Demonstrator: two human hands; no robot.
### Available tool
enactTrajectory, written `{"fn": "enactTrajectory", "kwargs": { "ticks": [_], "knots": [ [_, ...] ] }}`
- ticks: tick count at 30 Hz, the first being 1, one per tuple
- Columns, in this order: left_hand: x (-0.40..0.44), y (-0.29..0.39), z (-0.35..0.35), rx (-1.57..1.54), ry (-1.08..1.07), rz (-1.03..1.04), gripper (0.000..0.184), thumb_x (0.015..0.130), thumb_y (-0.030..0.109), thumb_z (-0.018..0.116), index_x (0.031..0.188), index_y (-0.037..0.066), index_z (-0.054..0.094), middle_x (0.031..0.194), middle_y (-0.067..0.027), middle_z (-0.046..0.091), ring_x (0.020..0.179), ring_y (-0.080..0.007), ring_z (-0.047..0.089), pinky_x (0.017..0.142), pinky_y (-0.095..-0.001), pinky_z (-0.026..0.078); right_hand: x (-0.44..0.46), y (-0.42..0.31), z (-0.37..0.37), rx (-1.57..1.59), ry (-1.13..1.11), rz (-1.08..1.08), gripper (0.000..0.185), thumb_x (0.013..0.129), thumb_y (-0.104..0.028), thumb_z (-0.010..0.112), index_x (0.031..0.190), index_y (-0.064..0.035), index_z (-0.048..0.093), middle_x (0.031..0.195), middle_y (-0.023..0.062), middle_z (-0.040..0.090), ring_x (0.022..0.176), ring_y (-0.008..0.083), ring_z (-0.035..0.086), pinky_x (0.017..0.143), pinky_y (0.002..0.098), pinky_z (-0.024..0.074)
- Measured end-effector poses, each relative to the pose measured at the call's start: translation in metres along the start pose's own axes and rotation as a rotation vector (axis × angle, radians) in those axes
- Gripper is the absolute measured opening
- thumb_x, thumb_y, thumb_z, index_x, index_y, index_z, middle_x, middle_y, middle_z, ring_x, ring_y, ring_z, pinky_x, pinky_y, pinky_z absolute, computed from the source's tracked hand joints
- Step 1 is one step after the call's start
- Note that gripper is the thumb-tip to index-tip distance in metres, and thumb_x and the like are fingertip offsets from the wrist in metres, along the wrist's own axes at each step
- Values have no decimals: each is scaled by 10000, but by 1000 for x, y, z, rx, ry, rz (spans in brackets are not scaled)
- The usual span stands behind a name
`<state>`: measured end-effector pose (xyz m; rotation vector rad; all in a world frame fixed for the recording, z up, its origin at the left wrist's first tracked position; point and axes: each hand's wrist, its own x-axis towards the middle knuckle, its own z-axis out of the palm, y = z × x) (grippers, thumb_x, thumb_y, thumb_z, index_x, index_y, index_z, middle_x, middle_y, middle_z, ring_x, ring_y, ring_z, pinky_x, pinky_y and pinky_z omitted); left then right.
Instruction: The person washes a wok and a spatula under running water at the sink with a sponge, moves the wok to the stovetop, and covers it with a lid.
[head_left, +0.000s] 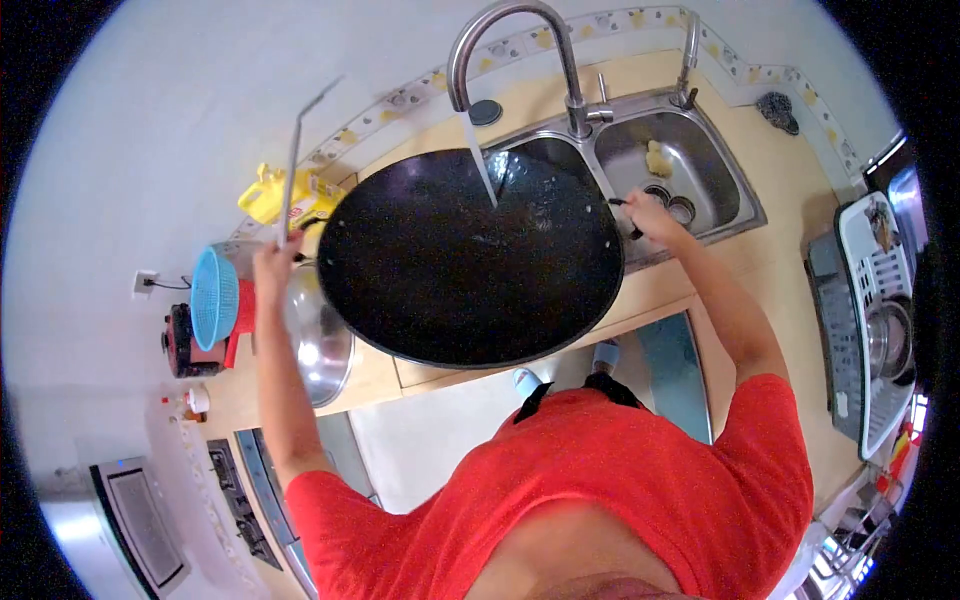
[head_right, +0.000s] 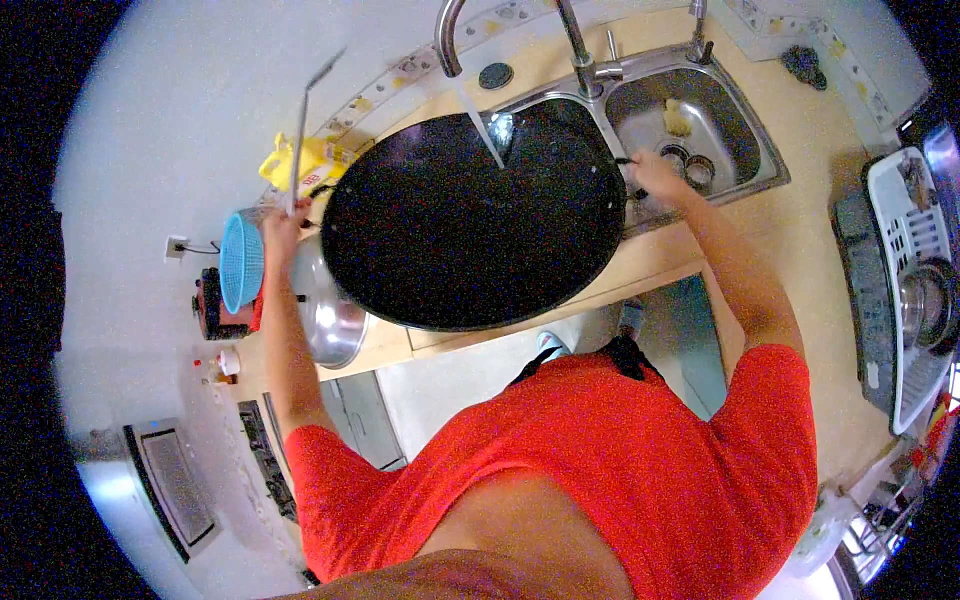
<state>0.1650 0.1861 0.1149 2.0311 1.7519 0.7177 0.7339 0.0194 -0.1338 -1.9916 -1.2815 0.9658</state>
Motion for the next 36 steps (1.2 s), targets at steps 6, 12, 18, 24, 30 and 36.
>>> {"fn": "enactTrajectory", "kwargs": {
  "ticks": [6, 12, 18, 24, 30, 36],
  "knots": [
    [-61, -43, 96, -311, 84, -168, 185, 786, 87, 645, 954, 11, 629, 758, 16, 575, 689, -87, 512, 646, -224, 419, 81, -6, -29, -165, 187, -8, 428, 819, -407, 534, 1033, -37, 552, 969, 192, 607, 914, 365, 568, 801, 405, 435],
    [-95, -41, 139, -373, 184, -198, 181, 815, 97, 622, 973, 10, 606, 733, 25, 551, 580, -36, 440, 493, -174, 333, 134, 0, -35, -68, 236, -110, 492, 802, -462, 551, 995, -10, 564, 903, 173, 615, 825, 316, 587, 747, 399, 450],
    [-106, -40, 149, -438, 221, -379, 225, 819, 131, 624, 1018, 28, 596, 714, 1, 591, 449, -15, 372, 380, -171, 257, 153, 38, -67, 354, -13, 148, 577, 826, -519, 458, 1163, -56, 528, 993, 193, 577, 802, 276, 590, 731, 398, 477],
    [-123, -25, 137, -331, 275, -458, 290, 839, 227, 616, 1065, 47, 598, 621, 53, 482, 447, -19, 360, 395, -163, 271, 192, 131, -44, -725, 283, -178, 464, 824, -320, 535, 1203, -55, 493, 1067, 218, 575, 953, 349, 570, 802, 403, 443],
    [-159, 55, 101, -485, 27, -656, 315, 880, 174, 545, 1139, -3, 530, 670, -4, 510, 408, -29, 370, 353, -178, 276, 197, 158, -41, -710, 186, 70, 331, 814, -252, 553, 1057, -28, 558, 950, 137, 616, 829, 265, 599, 681, 377, 470],
    [-189, 94, 110, -826, -214, -704, 351, 890, 154, 502, 1201, -4, 469, 715, 8, 494, 464, -37, 404, 371, -171, 311, 138, 92, -119, 148, 195, 136, 219, 768, -119, 538, 975, -56, 572, 855, 38, 600, 702, 113, 561, 558, 260, 440]
  ]
}}
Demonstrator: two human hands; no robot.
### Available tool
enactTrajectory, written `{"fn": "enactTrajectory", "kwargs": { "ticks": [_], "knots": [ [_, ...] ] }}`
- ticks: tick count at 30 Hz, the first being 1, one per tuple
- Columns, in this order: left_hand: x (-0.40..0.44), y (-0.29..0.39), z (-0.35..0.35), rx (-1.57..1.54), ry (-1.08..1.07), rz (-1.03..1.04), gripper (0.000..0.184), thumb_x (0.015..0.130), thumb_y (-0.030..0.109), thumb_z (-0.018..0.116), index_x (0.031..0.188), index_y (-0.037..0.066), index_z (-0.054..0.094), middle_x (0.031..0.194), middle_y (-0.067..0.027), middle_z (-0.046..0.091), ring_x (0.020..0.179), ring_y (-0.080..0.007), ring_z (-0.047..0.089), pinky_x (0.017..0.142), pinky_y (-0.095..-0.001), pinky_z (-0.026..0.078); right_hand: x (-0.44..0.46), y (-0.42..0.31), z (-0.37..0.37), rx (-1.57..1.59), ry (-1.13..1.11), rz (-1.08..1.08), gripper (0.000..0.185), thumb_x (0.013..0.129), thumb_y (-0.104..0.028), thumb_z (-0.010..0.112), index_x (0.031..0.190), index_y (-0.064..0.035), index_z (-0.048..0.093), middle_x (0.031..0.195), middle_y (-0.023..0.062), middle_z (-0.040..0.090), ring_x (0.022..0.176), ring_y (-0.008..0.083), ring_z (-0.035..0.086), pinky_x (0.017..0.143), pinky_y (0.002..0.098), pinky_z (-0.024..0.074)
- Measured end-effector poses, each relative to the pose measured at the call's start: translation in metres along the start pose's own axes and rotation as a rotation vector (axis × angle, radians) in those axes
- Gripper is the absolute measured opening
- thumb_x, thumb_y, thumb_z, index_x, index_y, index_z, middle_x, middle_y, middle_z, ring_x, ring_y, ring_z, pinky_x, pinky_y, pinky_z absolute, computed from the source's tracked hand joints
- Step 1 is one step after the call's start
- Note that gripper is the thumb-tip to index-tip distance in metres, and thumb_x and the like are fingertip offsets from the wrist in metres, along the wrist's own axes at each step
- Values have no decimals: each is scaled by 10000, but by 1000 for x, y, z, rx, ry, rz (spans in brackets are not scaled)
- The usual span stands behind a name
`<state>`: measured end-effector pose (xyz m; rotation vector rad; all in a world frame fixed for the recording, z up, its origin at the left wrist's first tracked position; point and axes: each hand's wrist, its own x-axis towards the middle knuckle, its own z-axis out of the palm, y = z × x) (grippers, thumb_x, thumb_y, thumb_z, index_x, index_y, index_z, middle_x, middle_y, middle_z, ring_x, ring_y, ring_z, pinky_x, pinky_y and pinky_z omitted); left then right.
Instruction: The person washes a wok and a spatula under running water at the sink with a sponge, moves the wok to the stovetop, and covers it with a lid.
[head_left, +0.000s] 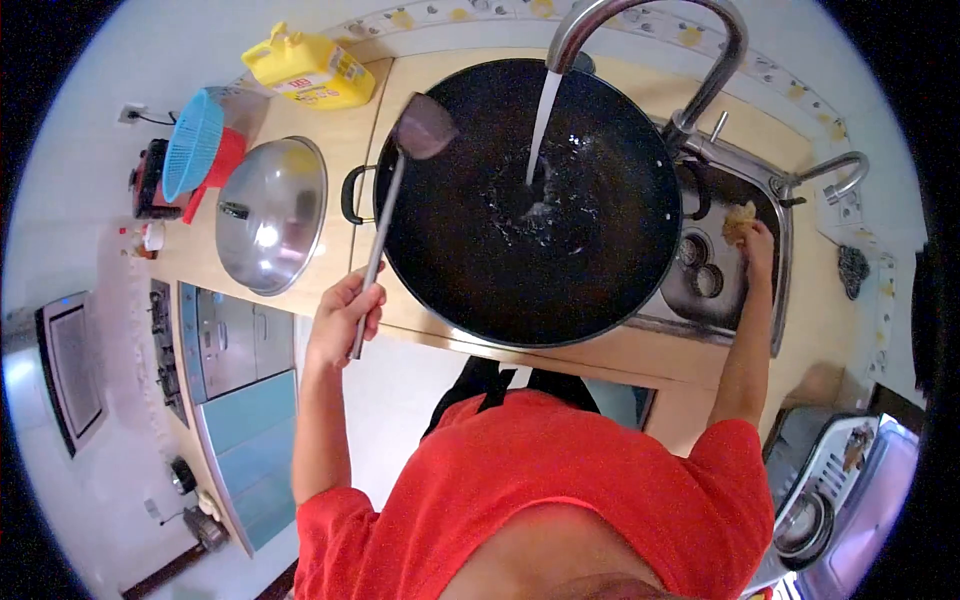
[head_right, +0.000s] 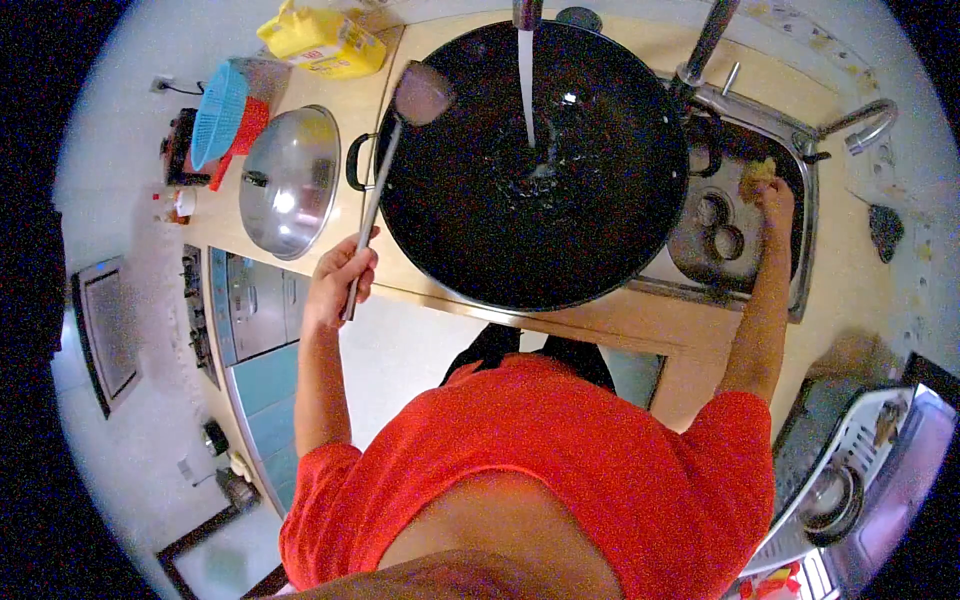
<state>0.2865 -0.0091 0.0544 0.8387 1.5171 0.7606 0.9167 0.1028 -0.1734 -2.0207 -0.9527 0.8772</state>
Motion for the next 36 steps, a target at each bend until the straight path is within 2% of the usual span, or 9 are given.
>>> {"fn": "enactTrajectory", "kwargs": {
  "ticks": [12, 14, 15, 18, 24, 28, 30, 32, 36],
  "knots": [
    [14, -10, 3, -255, -422, -35, 471, 873, 79, 486, 1299, -42, 323, 847, -52, 549, 474, -61, 436, 369, -178, 350, -163, -255, 63, 191, -234, -539, 316, 805, -100, 556, 1116, -47, 550, 1003, 43, 593, 873, 133, 563, 767, 259, 456],
    [16, -12, 3, -263, -452, -29, 471, 873, 77, 486, 1297, -41, 320, 866, -54, 553, 477, -61, 439, 377, -180, 360, -154, -252, 116, -91, -319, -633, 333, 835, -191, 548, 1154, -97, 545, 1055, 109, 601, 862, 179, 599, 769, 298, 470],
    [18, -14, 1, -294, -482, -62, 457, 872, 80, 494, 1286, -36, 338, 870, -46, 557, 486, -59, 449, 385, -186, 370, -142, -231, 142, -406, -175, -989, 374, 842, -230, 539, 1198, -119, 503, 1035, 159, 596, 876, 277, 606, 756, 360, 478],
    [19, -14, 0, -310, -470, -103, 222, 874, 100, 514, 1065, 1, 457, 746, -14, 510, 449, -63, 433, 362, -200, 343, -166, -231, 169, -1026, -194, -730, 475, 804, -278, 583, 1207, -72, 436, 1000, 169, 581, 911, 345, 560, 751, 398, 458],
    [20, -20, -7, -320, -428, -105, 453, 862, 110, 545, 1239, -20, 330, 820, -32, 556, 469, -68, 449, 370, -200, 350, -132, -189, 253, -874, -350, -690, 322, 777, -198, 585, 1050, -54, 498, 963, 207, 572, 867, 373, 569, 705, 440, 453],
    [19, -18, -6, -370, -456, -153, 582, 855, 107, 553, 1333, -27, 250, 861, -52, 580, 477, -77, 450, 369, -202, 341, -152, -171, 307, -900, -535, -948, 312, 758, -214, 502, 1008, -27, 497, 914, 170, 576, 828, 385, 576, 688, 476, 478],
    [21, -19, -6, -380, -479, -185, 476, 865, 132, 536, 1263, -28, 329, 772, -57, 566, 457, -87, 441, 351, -212, 321, -146, -175, 292, -786, -488, -612, 300, 732, -177, 544, 1005, -56, 520, 922, 180, 585, 852, 386, 576, 687, 472, 481],
    [33, -25, -8, -393, -563, -233, 389, 875, 145, 517, 1202, -18, 386, 730, -55, 557, 446, -93, 435, 345, -215, 316, -117, -177, 264, -871, -344, -366, 344, 706, -359, 621, 925, -94, 593, 911, 177, 620, 870, 345, 592, 743, 406, 467],
    [30, 4, 1, -494, -423, -339, 224, 901, 165, 466, 1062, 9, 465, 681, -36, 526, 421, -92, 398, 336, -209, 306, -73, -169, 280, -468, -138, -279, 327, 741, -332, 649, 896, -48, 601, 872, 164, 628, 828, 305, 608, 718, 388, 471]
  ]
}}
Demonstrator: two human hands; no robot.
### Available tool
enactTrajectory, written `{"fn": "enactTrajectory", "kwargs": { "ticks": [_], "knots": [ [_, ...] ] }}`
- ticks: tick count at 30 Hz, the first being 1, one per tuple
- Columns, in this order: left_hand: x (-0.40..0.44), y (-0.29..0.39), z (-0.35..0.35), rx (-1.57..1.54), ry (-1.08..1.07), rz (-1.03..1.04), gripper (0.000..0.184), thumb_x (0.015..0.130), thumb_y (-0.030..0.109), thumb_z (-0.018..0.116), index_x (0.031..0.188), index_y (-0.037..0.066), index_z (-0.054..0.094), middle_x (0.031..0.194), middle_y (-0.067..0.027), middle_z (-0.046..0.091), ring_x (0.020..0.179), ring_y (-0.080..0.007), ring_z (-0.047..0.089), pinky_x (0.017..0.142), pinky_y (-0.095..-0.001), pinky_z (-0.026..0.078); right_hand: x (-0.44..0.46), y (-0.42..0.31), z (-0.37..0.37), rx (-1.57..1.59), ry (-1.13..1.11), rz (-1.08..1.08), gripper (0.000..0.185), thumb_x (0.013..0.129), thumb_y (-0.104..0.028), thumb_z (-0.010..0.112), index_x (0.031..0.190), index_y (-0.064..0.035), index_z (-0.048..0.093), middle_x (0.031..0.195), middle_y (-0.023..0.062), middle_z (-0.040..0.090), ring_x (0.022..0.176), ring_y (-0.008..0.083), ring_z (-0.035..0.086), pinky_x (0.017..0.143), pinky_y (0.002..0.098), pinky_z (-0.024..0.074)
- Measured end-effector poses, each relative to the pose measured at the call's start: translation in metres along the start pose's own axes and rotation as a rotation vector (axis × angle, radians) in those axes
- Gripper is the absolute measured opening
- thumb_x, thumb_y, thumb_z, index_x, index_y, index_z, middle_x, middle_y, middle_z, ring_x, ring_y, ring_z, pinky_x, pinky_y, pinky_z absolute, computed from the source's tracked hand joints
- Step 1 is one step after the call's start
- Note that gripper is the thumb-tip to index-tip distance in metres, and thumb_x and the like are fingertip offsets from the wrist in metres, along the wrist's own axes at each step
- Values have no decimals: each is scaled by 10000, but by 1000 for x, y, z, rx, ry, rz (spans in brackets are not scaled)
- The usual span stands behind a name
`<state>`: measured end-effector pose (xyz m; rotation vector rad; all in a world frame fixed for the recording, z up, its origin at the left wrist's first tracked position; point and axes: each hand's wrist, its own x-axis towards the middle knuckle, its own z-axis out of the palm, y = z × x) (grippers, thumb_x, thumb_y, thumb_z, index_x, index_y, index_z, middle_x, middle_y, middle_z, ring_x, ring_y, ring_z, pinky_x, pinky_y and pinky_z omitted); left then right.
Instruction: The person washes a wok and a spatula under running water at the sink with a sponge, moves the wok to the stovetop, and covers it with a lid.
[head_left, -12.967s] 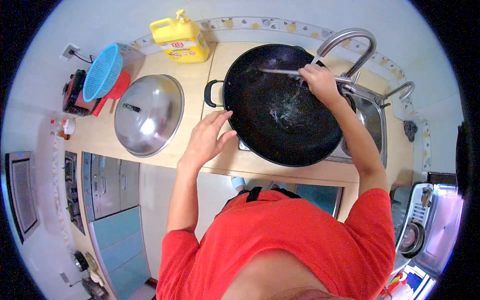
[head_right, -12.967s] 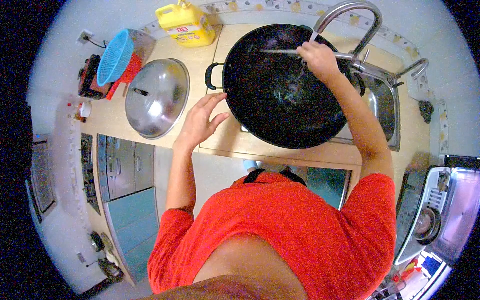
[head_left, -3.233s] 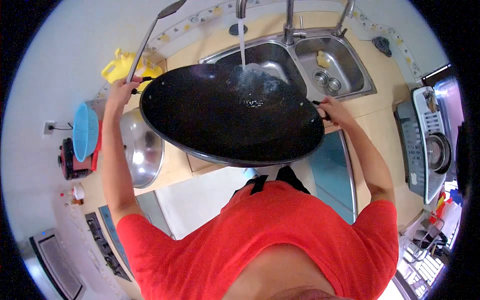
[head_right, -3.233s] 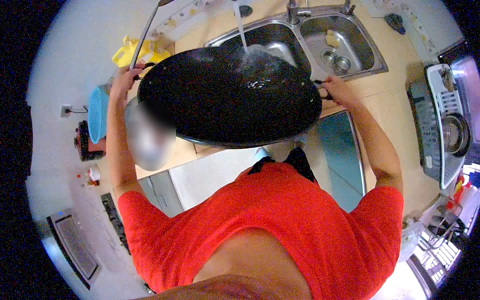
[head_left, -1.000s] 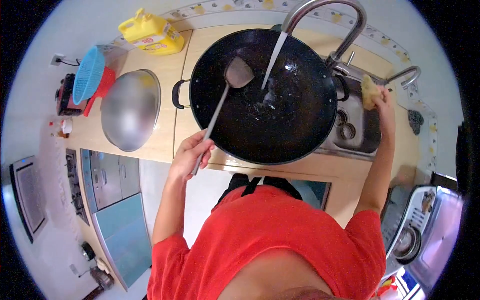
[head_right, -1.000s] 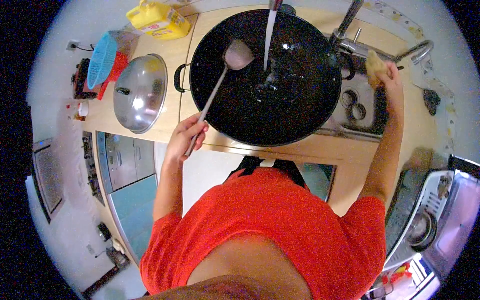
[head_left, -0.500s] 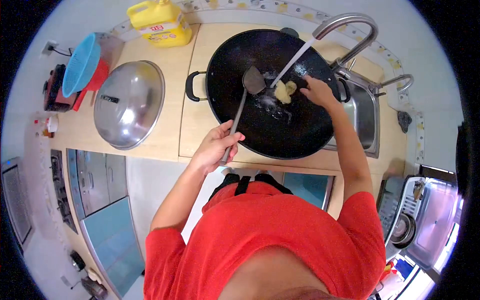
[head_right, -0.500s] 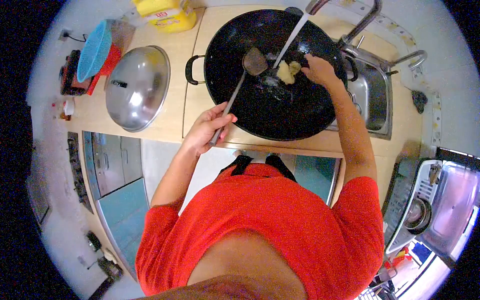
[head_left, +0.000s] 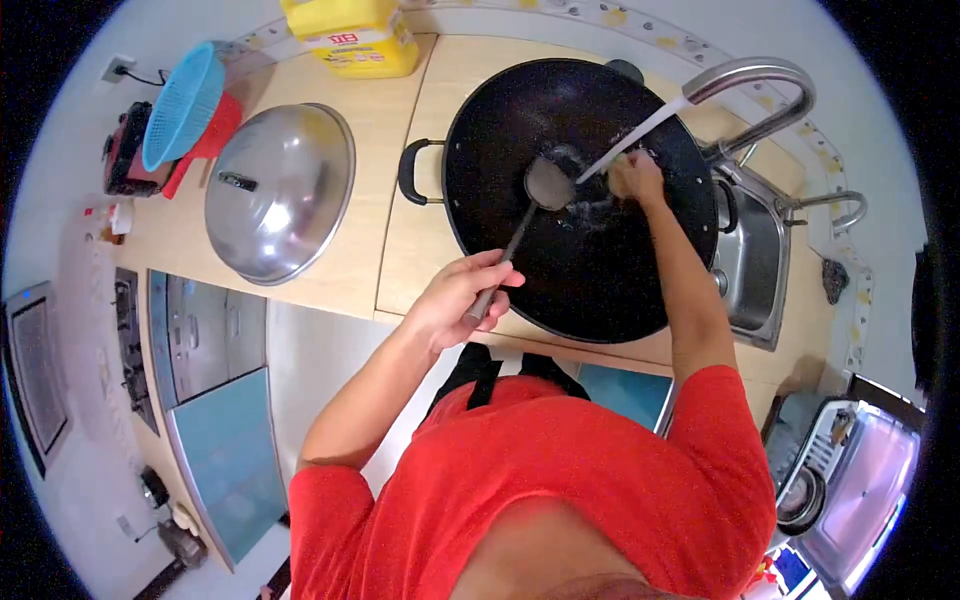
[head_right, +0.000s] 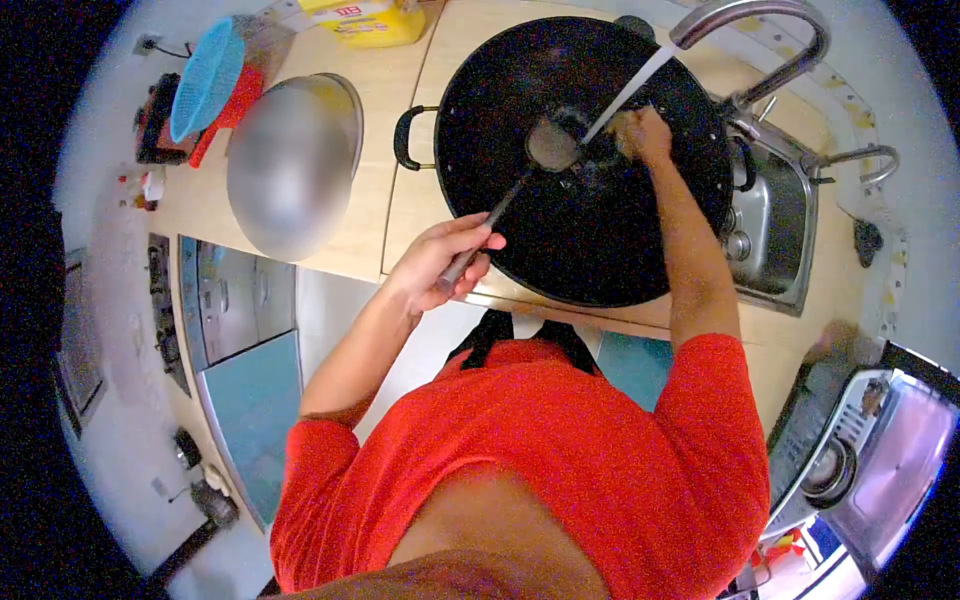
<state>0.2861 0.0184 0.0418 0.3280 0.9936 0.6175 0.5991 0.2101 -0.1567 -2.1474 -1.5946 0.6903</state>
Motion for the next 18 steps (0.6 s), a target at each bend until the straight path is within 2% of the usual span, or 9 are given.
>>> {"fn": "enactTrajectory", "kwargs": {
  "ticks": [3, 5, 7, 10, 11, 14, 15, 16, 18],
  "knots": [
    [11, 1, 1, -164, 86, -35, 189, 910, 157, 448, 1018, 6, 482, 666, -32, 510, 420, -85, 373, 332, -202, 300, -15, -47, 44, 213, -175, -434, 242, 733, -176, 649, 926, -41, 596, 866, 148, 619, 785, 277, 604, 713, 367, 468],
    [22, -5, -8, -184, -33, -29, 163, 913, 147, 439, 980, 8, 490, 655, -29, 497, 429, -78, 365, 329, -196, 295, -37, -64, 63, 339, -251, -466, 236, 727, -97, 623, 954, -40, 598, 858, 145, 611, 772, 269, 601, 707, 354, 466],
    [21, -3, -12, -187, -107, -28, 138, 914, 126, 428, 899, 7, 495, 629, -16, 451, 458, -65, 367, 319, -191, 283, -74, -71, 51, 178, -145, -760, 246, 739, -83, 592, 981, -43, 605, 825, 150, 605, 760, 287, 597, 680, 344, 468],
    [22, -12, -10, -241, -40, -85, 134, 914, 107, 416, 874, -1, 485, 594, -7, 413, 422, -62, 332, 307, -196, 261, -57, -62, 29, 105, -163, -652, 160, 782, -163, 562, 889, -76, 644, 928, 184, 614, 812, 353, 593, 693, 403, 477],
    [23, -12, -6, -238, 3, -73, 138, 915, 113, 417, 869, 3, 485, 573, 3, 396, 408, -60, 318, 307, -197, 250, -37, -55, 45, 16, -131, -581, 224, 751, -92, 585, 974, -71, 567, 896, 206, 601, 796, 378, 582, 688, 436, 467],
    [23, -4, -8, -240, -43, -18, 140, 916, 116, 420, 857, 7, 485, 561, 16, 381, 407, -58, 308, 309, -196, 242, -58, -90, 64, 171, -37, -452, 301, 731, -63, 603, 1005, -75, 481, 876, 209, 599, 798, 395, 578, 687, 447, 465],
    [21, 0, -8, -205, 1, -32, 128, 910, 128, 435, 852, 24, 484, 550, 27, 361, 404, -54, 298, 310, -197, 230, -73, -96, 61, 183, -174, -488, 339, 732, -83, 612, 1002, -73, 409, 855, 212, 592, 800, 409, 572, 685, 452, 461],
    [24, -3, -10, -206, 8, -65, 117, 905, 126, 442, 850, 31, 484, 550, 29, 357, 405, -52, 297, 311, -200, 227, -75, -84, 65, 249, -90, -648, 305, 740, -107, 607, 983, -67, 428, 858, 196, 596, 813, 393, 582, 694, 442, 464],
    [28, -18, -16, -238, 56, -105, 95, 895, 123, 456, 846, 46, 482, 549, 31, 348, 408, -48, 297, 313, -204, 222, -56, -71, 49, 66, -256, -452, 189, 781, -152, 556, 921, -49, 481, 899, 165, 604, 811, 351, 590, 714, 403, 475]
  ]
}}
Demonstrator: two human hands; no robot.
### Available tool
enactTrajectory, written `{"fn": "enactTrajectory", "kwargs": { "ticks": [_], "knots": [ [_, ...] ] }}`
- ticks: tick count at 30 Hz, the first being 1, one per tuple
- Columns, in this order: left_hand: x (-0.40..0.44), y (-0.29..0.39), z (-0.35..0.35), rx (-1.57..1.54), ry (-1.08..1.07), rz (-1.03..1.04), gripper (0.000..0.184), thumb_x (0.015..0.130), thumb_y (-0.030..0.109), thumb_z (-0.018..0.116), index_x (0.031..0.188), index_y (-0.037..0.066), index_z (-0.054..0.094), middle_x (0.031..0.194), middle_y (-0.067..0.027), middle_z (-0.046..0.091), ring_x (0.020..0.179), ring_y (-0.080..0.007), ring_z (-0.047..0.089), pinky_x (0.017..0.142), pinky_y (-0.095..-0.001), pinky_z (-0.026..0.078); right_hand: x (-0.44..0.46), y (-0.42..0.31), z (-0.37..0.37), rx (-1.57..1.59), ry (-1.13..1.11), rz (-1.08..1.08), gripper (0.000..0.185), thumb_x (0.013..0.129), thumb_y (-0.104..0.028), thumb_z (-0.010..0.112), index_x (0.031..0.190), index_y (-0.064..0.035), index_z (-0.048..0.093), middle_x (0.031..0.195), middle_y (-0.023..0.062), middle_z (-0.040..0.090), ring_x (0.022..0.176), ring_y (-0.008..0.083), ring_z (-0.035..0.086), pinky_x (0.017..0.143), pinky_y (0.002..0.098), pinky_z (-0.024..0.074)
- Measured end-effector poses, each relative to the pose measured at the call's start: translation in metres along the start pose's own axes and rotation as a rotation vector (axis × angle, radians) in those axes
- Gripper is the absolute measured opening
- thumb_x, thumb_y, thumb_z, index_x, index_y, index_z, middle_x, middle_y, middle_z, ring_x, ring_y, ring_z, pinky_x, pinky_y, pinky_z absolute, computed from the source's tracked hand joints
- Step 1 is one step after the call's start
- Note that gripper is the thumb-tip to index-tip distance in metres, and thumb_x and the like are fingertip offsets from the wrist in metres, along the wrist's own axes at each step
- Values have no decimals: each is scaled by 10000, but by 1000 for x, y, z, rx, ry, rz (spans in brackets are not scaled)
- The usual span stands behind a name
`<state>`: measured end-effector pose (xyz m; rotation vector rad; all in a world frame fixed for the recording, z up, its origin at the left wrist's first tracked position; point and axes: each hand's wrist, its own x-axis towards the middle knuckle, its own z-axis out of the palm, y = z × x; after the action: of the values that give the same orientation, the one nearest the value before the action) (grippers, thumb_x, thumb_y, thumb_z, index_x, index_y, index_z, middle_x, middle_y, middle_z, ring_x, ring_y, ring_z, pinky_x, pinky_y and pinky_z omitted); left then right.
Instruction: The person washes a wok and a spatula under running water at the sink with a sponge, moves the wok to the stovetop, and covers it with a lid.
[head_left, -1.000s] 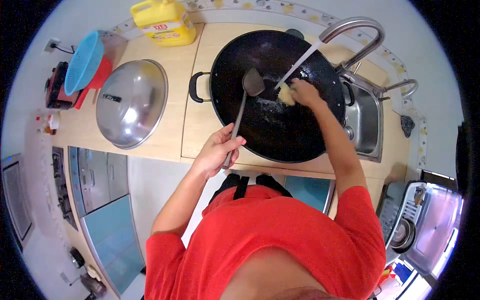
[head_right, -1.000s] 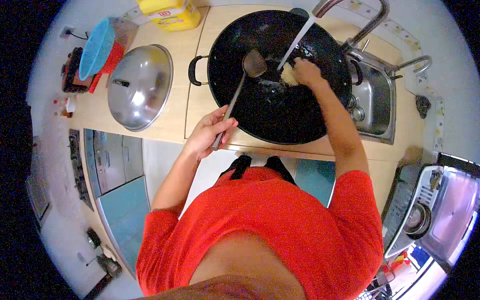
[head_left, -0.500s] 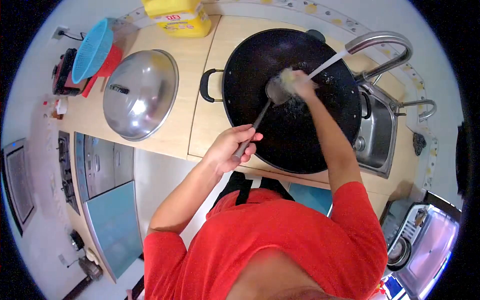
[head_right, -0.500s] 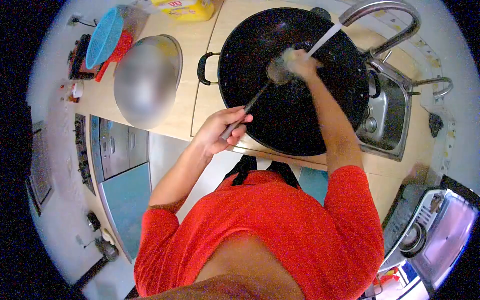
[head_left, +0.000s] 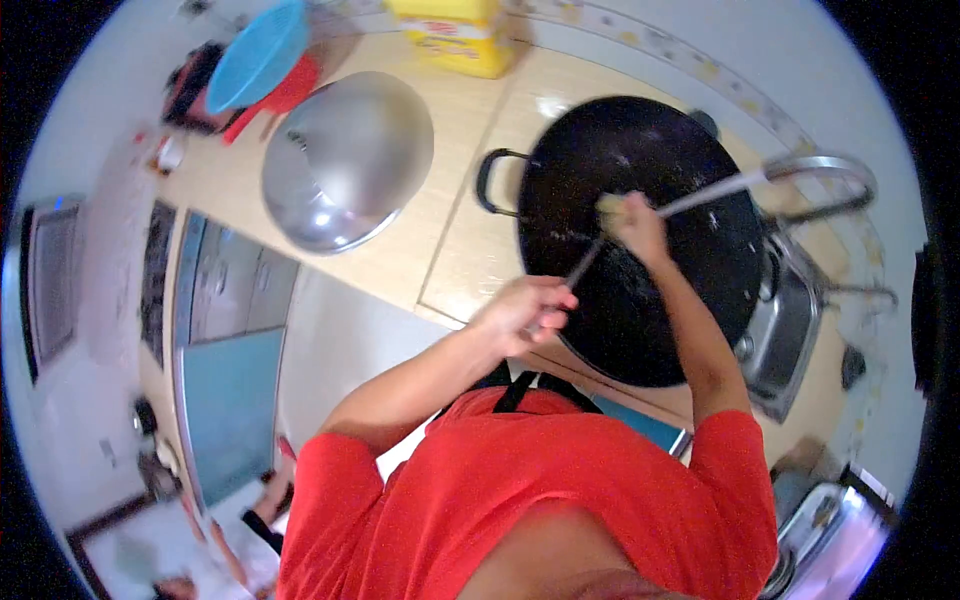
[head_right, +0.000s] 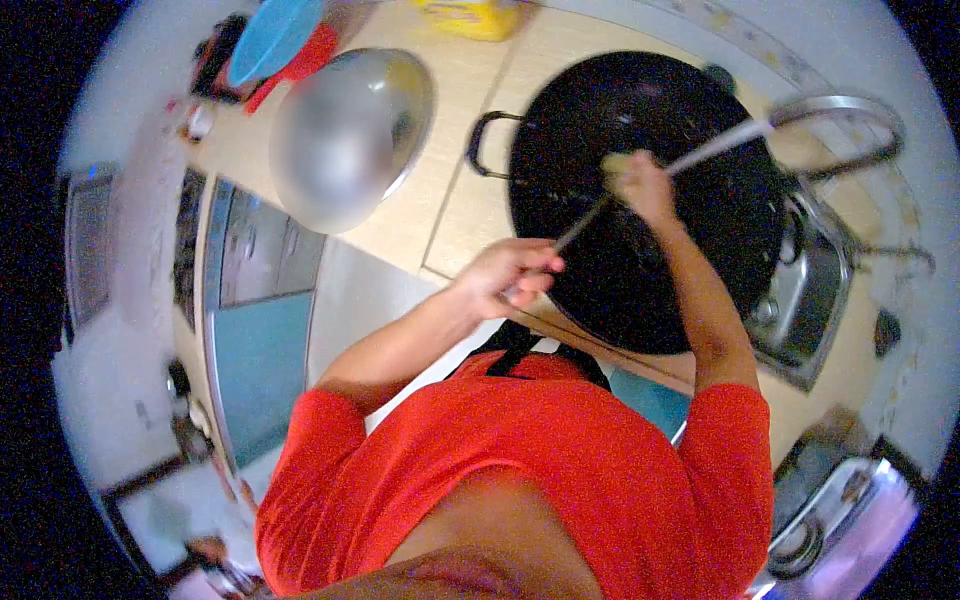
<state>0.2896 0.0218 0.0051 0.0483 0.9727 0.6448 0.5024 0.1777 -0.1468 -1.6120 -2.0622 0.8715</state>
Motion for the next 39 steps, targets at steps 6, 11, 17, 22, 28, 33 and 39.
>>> {"fn": "enactTrajectory", "kwargs": {
  "ticks": [6, 11, 17, 22, 28, 33, 39],
  "knots": [
    [0, 3, 11, -23, -21, 7, 67, 830, 60, 509, 766, 62, 488, 539, 28, 366, 399, -69, 327, 325, -229, 228, 6, 2, 11, -271, 268, -358, 317, 770, -21, 550, 1085, -47, 516, 946, 187, 538, 882, 376, 499, 786, 449, 406],
    [16, 0, 9, -48, 13, 86, 110, 834, 59, 484, 725, 50, 486, 560, -8, 426, 411, -95, 369, 340, -243, 270, 21, 3, -8, -121, 33, -504, 192, 812, -15, 489, 998, -40, 532, 870, 118, 518, 843, 282, 502, 759, 358, 406],
    [15, 0, 2, 20, 59, 97, 26, 819, 41, 505, 823, 56, 484, 660, -28, 476, 427, -92, 379, 329, -243, 260, 72, 130, 4, -237, -181, -509, 327, 874, -79, 449, 1192, -29, 391, 824, 98, 497, 686, 199, 450, 607, 317, 386],
    [11, 5, 10, -33, 11, 67, 158, 818, 34, 523, 953, 61, 445, 675, -19, 476, 413, -64, 336, 309, -210, 215, 45, 47, 4, -80, 156, -264, 208, 794, -127, 541, 976, -36, 588, 952, 134, 615, 881, 296, 581, 767, 367, 457],
    [9, 17, 0, 148, -37, -90, 132, 849, 136, 466, 756, 64, 525, 553, -22, 454, 394, -90, 360, 316, -218, 259, -12, 5, -13, 147, -287, -57, 202, 812, -101, 520, 984, -13, 578, 935, 119, 616, 899, 181, 559, 762, 316, 432],
    [1, 10, 16, 377, -16, 221, 425, 840, 55, 496, 1244, 62, 367, 718, -24, 493, 431, -90, 412, 344, -237, 320, -1, 39, -71, -360, -268, 104, 314, 834, -323, 534, 974, -56, 622, 985, 151, 621, 923, 313, 584, 774, 398, 451],
    [-17, 21, -14, 1616, 340, 1073, 429, 807, 147, 595, 1183, 19, 433, 852, -189, 604, 717, -292, 609, 609, -391, 478, -22, 118, -36, 366, -482, 66, 205, 834, -226, 528, 886, -43, 603, 714, 43, 604, 639, 183, 573, 554, 330, 444]
  ]
}}
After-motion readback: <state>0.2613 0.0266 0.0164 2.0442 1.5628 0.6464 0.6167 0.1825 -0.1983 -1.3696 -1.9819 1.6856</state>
